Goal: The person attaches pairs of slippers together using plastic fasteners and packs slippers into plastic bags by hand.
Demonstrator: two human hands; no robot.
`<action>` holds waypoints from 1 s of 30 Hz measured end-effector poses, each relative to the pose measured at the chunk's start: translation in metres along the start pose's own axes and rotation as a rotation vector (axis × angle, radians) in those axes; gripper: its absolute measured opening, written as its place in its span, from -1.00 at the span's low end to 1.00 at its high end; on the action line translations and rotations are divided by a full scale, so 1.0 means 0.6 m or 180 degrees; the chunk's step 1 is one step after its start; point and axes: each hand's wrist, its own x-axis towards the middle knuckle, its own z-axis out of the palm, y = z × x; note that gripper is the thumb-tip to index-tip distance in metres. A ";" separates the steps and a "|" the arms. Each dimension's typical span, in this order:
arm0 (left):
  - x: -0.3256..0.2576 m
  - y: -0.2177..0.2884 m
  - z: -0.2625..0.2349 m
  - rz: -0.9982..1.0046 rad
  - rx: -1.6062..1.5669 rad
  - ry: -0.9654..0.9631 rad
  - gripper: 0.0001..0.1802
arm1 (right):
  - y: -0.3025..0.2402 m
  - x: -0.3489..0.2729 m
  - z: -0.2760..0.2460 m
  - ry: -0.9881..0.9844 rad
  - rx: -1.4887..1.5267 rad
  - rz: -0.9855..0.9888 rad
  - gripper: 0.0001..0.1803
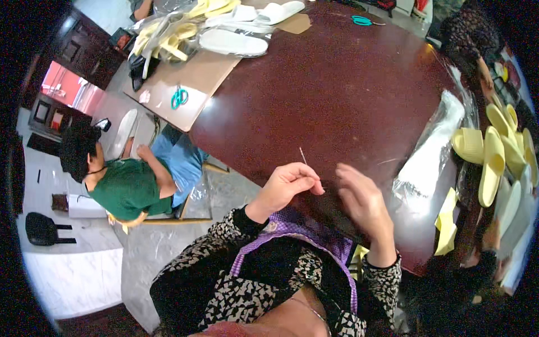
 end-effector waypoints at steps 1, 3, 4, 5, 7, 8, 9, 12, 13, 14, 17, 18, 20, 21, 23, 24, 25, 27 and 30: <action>-0.001 0.000 0.000 0.0019 -0.0015 0.0037 -0.91 | -0.003 0.003 0.005 -0.0039 0.0002 -0.0021 -0.69; 0.003 0.002 -0.003 0.0168 -0.0043 0.0140 -0.91 | 0.001 0.004 0.017 -0.0332 0.0021 0.0159 -0.76; 0.006 0.002 -0.004 0.0236 -0.0054 0.0174 -0.90 | 0.005 0.003 0.019 -0.0461 0.0026 0.0258 -0.79; 0.006 0.001 -0.008 0.0240 -0.0061 0.0170 -0.90 | 0.007 0.002 0.019 -0.0462 0.0018 0.0259 -0.79; 0.002 -0.008 -0.024 0.0284 -0.0323 0.0374 -0.90 | 0.010 -0.001 0.018 -0.0288 0.0297 0.0528 -0.83; 0.000 -0.009 -0.030 0.0308 -0.0448 0.0489 -0.89 | 0.010 -0.001 0.021 -0.0209 0.0445 0.0655 -0.85; -0.003 -0.009 -0.035 0.0323 -0.0452 0.0508 -0.89 | 0.010 -0.002 0.024 -0.0229 0.0445 0.0640 -0.85; -0.015 -0.011 -0.054 0.0307 -0.0712 0.0569 -0.88 | 0.011 -0.009 0.038 0.0112 0.0409 0.0513 -0.88; -0.020 -0.011 -0.057 0.0346 -0.0734 0.0643 -0.88 | 0.015 -0.015 0.044 0.0033 0.0416 0.0479 -0.88; -0.020 -0.010 -0.060 0.0404 -0.0677 0.0730 -0.88 | 0.024 -0.023 0.049 0.0174 0.0508 0.0635 -0.89; -0.028 -0.009 -0.080 0.0528 -0.0568 0.0979 -0.88 | 0.050 -0.039 0.060 0.0382 0.0703 0.0941 -0.90; -0.031 -0.011 -0.089 0.0587 -0.0352 0.1155 -0.88 | 0.057 -0.041 0.061 0.0481 0.1208 0.1111 -0.90; -0.036 -0.021 -0.107 0.0681 0.0079 0.1475 -0.87 | 0.071 -0.045 0.061 0.0704 0.2200 0.1482 -0.89; -0.039 -0.032 -0.117 0.0683 0.0065 0.1505 -0.87 | 0.076 -0.046 0.061 0.0671 0.2194 0.1487 -0.89; -0.046 -0.053 -0.137 0.0883 0.0780 0.1778 -0.86 | 0.086 -0.048 0.063 0.0728 0.2569 0.1589 -0.88; -0.049 -0.059 -0.143 0.0975 0.1145 0.1907 -0.85 | 0.088 -0.049 0.066 0.0762 0.2759 0.1642 -0.87; -0.052 -0.066 -0.146 0.0970 0.1143 0.1926 -0.85 | 0.090 -0.050 0.067 0.0742 0.2761 0.1648 -0.87; -0.060 -0.080 -0.150 0.1047 0.1519 0.2052 -0.86 | 0.092 -0.052 0.071 0.0727 0.2753 0.1682 -0.87; -0.057 -0.083 -0.141 0.1284 0.2098 0.2124 -0.88 | 0.099 -0.056 0.071 0.0648 0.2754 0.1684 -0.86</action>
